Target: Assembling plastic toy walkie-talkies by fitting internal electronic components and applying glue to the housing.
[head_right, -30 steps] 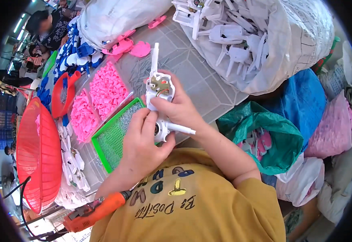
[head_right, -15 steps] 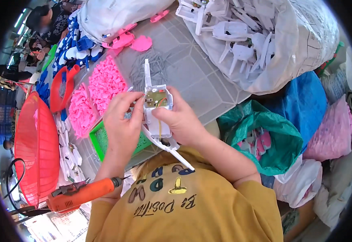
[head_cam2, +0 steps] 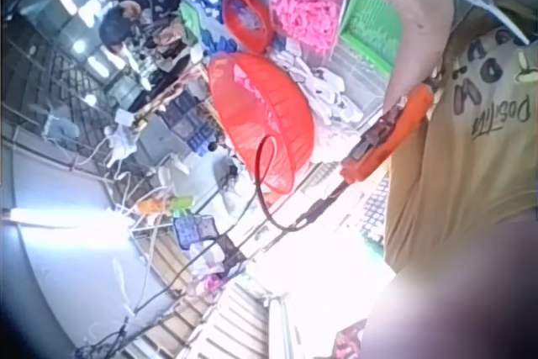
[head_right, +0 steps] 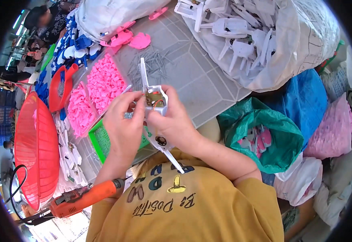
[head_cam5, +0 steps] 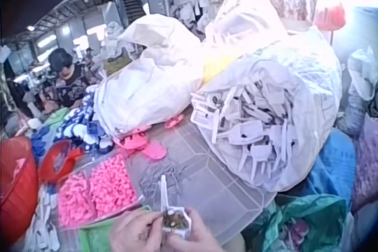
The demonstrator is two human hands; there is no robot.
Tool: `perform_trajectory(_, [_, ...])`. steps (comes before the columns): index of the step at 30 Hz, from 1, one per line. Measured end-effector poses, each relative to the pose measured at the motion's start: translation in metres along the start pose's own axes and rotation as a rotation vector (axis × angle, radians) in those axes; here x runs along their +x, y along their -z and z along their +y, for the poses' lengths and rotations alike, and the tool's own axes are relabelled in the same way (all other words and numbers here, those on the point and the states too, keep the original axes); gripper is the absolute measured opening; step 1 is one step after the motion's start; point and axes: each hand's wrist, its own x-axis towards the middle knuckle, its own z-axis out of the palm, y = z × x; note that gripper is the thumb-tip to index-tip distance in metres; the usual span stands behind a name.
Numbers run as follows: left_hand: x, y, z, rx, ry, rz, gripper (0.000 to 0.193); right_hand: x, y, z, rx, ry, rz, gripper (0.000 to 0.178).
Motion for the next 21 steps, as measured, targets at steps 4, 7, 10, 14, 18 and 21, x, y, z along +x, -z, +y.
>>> perform_trajectory(4, [0.002,0.001,0.005,-0.129,0.262,-0.039,0.014,-0.001,-0.002,0.0,-0.123,0.034,0.035,0.051])
perform_trajectory(7, [0.004,0.0,0.005,-0.16,0.274,-0.037,0.013,-0.001,0.0,0.008,-0.365,0.126,0.083,0.05])
perform_trajectory(10, [0.004,0.0,0.006,-0.177,0.307,-0.04,0.012,-0.001,-0.001,0.014,-0.498,0.283,0.123,0.051])
perform_trajectory(14, [0.005,-0.001,0.006,-0.223,0.348,-0.029,0.012,-0.003,-0.004,0.013,-0.681,0.445,0.155,0.051])
perform_trajectory(18, [0.004,-0.001,0.006,-0.275,0.401,-0.046,0.012,-0.004,-0.004,0.015,-0.764,0.538,0.154,0.051])
perform_trajectory(21, [0.003,0.0,0.006,-0.264,0.417,-0.058,0.013,-0.006,-0.002,0.017,-0.756,0.508,0.142,0.052])
